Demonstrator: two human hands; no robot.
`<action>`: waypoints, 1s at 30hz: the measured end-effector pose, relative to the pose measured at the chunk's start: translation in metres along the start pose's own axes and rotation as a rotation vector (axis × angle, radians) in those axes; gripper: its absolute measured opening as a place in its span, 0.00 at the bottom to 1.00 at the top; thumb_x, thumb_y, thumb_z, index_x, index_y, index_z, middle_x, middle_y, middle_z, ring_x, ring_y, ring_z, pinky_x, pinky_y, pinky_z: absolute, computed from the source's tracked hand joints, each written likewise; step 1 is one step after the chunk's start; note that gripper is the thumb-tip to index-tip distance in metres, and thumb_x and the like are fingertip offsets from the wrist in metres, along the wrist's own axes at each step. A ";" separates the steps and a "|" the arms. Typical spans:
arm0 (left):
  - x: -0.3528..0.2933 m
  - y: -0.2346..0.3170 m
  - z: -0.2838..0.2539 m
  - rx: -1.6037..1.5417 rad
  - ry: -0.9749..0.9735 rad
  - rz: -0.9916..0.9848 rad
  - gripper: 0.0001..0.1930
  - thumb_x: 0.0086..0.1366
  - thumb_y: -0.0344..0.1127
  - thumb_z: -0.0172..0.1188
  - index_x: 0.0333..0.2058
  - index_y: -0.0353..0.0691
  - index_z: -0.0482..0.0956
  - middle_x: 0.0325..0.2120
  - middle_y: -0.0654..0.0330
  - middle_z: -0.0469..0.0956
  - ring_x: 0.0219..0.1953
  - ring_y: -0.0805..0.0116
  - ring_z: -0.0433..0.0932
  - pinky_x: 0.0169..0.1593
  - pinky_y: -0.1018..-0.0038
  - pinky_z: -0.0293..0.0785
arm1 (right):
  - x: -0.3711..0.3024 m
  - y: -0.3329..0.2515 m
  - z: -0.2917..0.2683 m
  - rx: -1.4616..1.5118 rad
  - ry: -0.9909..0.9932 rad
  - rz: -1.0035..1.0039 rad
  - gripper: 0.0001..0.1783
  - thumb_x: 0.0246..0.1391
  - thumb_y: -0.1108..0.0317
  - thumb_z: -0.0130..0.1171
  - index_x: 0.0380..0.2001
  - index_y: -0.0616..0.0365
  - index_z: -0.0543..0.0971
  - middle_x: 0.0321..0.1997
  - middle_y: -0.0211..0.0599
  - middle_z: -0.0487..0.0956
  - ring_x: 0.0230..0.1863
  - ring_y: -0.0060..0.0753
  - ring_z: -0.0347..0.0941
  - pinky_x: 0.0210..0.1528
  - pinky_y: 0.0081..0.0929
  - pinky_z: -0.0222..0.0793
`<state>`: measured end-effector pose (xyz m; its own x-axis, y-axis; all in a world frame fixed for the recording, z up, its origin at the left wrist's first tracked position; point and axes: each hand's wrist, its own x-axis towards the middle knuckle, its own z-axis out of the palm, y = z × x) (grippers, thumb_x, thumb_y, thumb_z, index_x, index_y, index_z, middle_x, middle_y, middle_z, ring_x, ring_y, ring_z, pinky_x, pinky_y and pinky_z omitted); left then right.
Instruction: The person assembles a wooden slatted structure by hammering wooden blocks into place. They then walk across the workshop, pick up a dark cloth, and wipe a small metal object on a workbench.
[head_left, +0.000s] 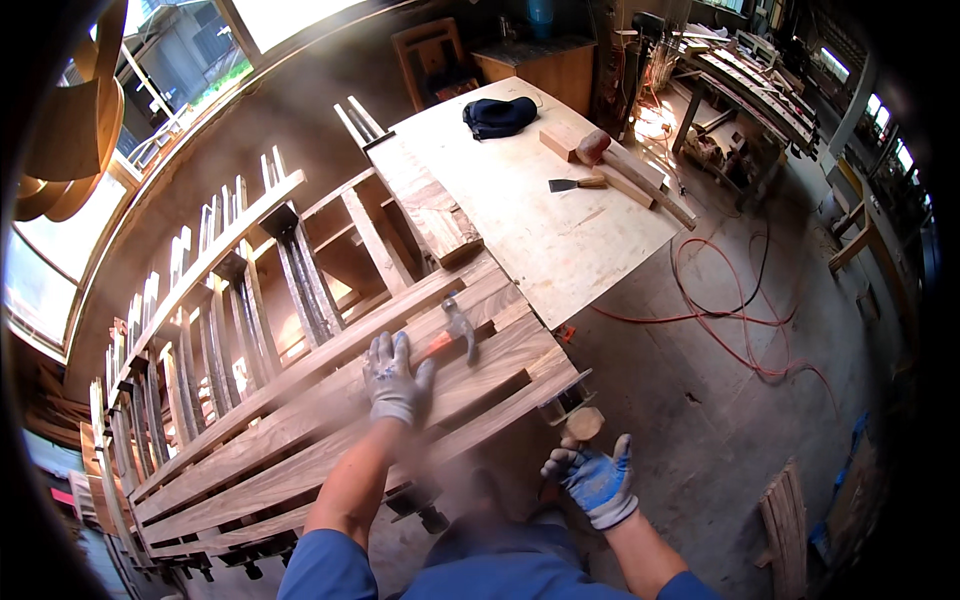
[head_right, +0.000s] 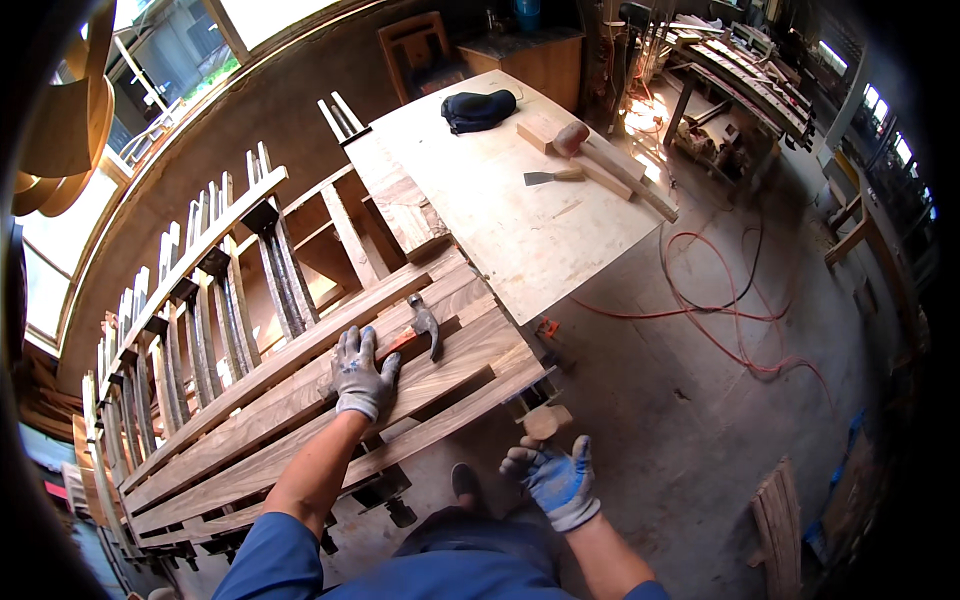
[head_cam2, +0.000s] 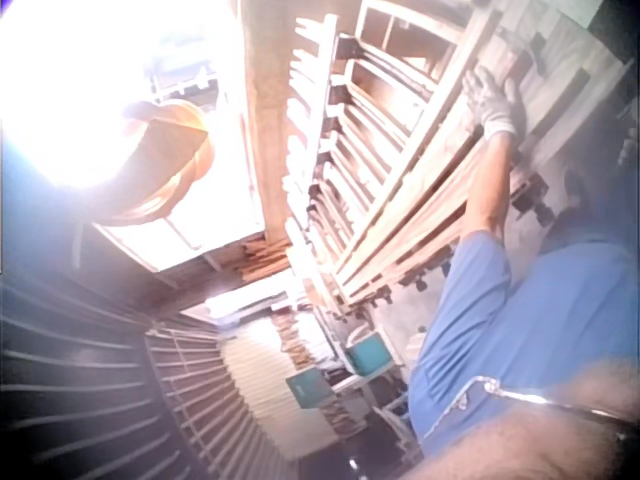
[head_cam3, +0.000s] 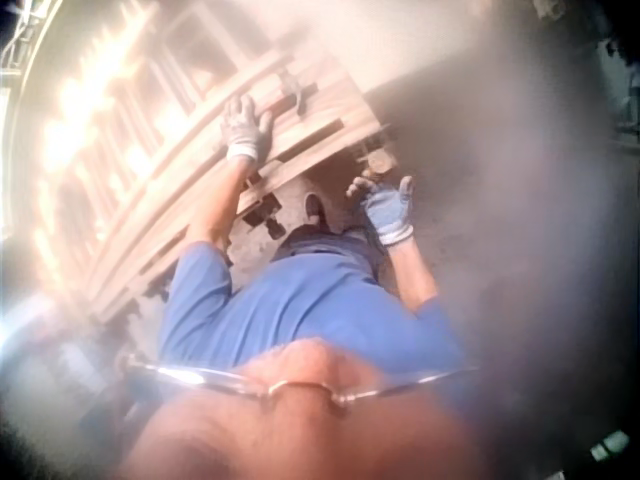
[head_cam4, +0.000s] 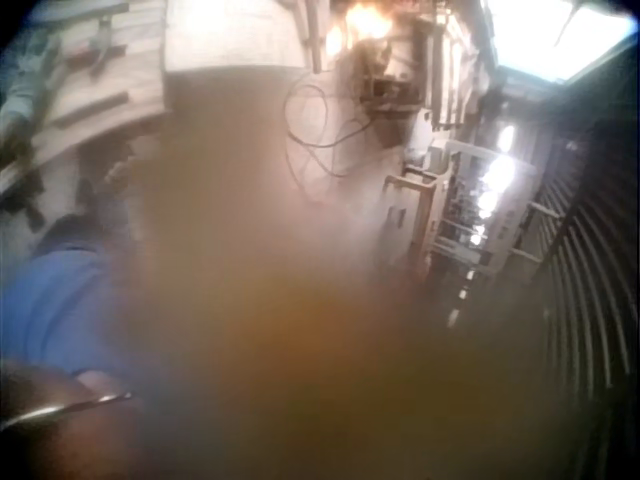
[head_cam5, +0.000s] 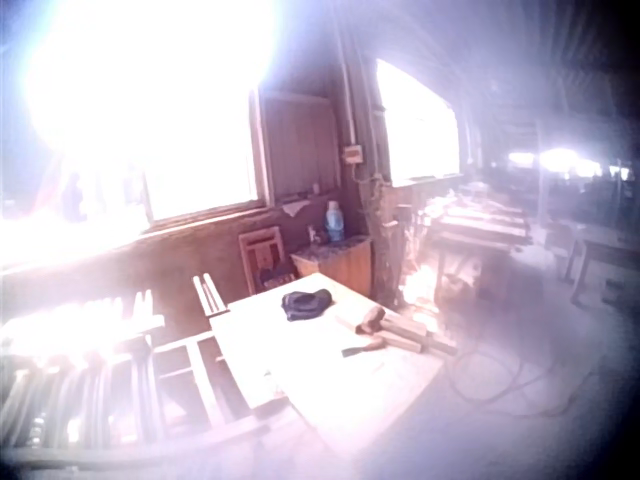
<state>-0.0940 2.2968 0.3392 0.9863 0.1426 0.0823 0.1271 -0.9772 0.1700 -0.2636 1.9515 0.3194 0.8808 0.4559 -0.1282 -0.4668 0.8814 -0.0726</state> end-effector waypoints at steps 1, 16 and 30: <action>0.000 0.000 -0.001 -0.006 -0.014 -0.005 0.40 0.69 0.59 0.60 0.72 0.42 0.67 0.75 0.44 0.58 0.78 0.43 0.53 0.78 0.50 0.47 | -0.003 -0.008 0.013 -0.168 0.093 -0.081 0.52 0.65 0.28 0.53 0.70 0.69 0.68 0.70 0.62 0.73 0.69 0.66 0.71 0.77 0.59 0.59; 0.000 0.002 -0.007 0.003 -0.099 -0.028 0.41 0.72 0.61 0.55 0.75 0.41 0.62 0.77 0.46 0.54 0.80 0.46 0.48 0.79 0.50 0.43 | 0.024 -0.060 0.037 -2.842 0.141 -0.651 0.19 0.59 0.73 0.56 0.53 0.62 0.81 0.66 0.49 0.78 0.71 0.57 0.70 0.66 0.52 0.70; 0.002 0.003 -0.004 0.029 -0.093 -0.033 0.41 0.71 0.60 0.56 0.75 0.43 0.62 0.77 0.47 0.54 0.80 0.47 0.49 0.80 0.50 0.42 | 0.078 -0.159 -0.145 -2.813 0.437 -0.020 0.34 0.60 0.74 0.54 0.72 0.55 0.68 0.79 0.50 0.62 0.80 0.58 0.54 0.81 0.49 0.50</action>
<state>-0.0917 2.2951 0.3437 0.9869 0.1605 -0.0149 0.1609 -0.9766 0.1426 -0.1328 1.8290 0.1778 0.9771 0.1675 -0.1315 0.1423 -0.9730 -0.1817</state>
